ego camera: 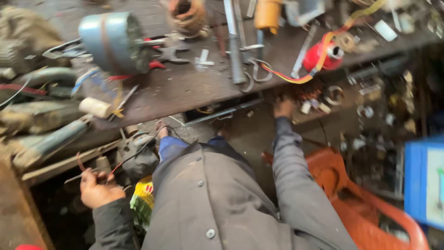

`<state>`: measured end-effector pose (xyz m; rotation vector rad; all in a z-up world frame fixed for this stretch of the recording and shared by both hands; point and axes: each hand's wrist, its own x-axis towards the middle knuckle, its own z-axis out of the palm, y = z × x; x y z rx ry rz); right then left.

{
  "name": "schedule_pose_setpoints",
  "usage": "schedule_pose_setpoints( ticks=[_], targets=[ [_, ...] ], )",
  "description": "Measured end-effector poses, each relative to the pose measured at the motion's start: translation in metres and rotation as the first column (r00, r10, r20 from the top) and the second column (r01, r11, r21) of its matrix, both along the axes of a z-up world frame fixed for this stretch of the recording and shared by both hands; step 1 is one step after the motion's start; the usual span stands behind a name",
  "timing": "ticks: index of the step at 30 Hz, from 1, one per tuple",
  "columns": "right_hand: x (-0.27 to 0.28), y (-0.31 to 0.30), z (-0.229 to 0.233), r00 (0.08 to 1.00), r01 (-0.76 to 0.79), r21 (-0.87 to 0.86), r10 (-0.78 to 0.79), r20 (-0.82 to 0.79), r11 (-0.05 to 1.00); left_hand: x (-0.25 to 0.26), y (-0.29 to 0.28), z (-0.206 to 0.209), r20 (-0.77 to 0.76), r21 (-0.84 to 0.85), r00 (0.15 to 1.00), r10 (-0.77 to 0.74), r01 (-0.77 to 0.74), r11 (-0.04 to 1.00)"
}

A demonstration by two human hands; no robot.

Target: The person strips and twists wires, then uses a T-handle wrench to tighten a nut on an electric motor rotor. They remove the rotor from the stator, inspect the copper windings, and use pliers to adjust wires on the stator assembly.

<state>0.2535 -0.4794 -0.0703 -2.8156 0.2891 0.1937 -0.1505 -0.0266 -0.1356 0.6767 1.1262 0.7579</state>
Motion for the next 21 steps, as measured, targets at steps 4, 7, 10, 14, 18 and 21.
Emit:
schedule_pose_setpoints(
  ticks=[4,7,10,14,18,21],
  targets=[
    [-0.061,-0.018,-0.006,0.994,0.029,0.111,-0.041,0.102,0.993,-0.01,-0.012,-0.006,-0.087,0.011,0.991,0.1,-0.1,0.995],
    [-0.121,-0.037,-0.016,0.946,-0.022,-0.08,-0.005,-0.326,0.997,-0.03,-0.034,0.0,-0.15,0.011,0.98,0.128,-0.128,0.992],
    [-0.165,-0.034,-0.034,0.758,-0.226,-0.06,0.137,-0.637,0.972,-0.048,-0.067,0.012,-0.267,0.023,0.96,0.088,-0.085,0.996],
    [-0.181,-0.033,-0.053,0.667,-0.318,-0.037,0.196,-0.718,0.947,-0.045,-0.113,0.02,-0.49,-0.114,0.86,-0.147,0.104,0.988],
    [-0.158,-0.001,-0.056,0.65,-0.433,-0.045,0.277,-0.708,0.9,-0.031,-0.089,0.012,-0.649,-0.26,0.574,-0.499,0.449,0.855],
    [-0.114,0.016,-0.024,0.767,-0.486,-0.085,0.377,-0.519,0.87,-0.042,-0.101,0.007,-0.771,-0.23,0.259,-0.582,0.739,0.634]
  ],
)
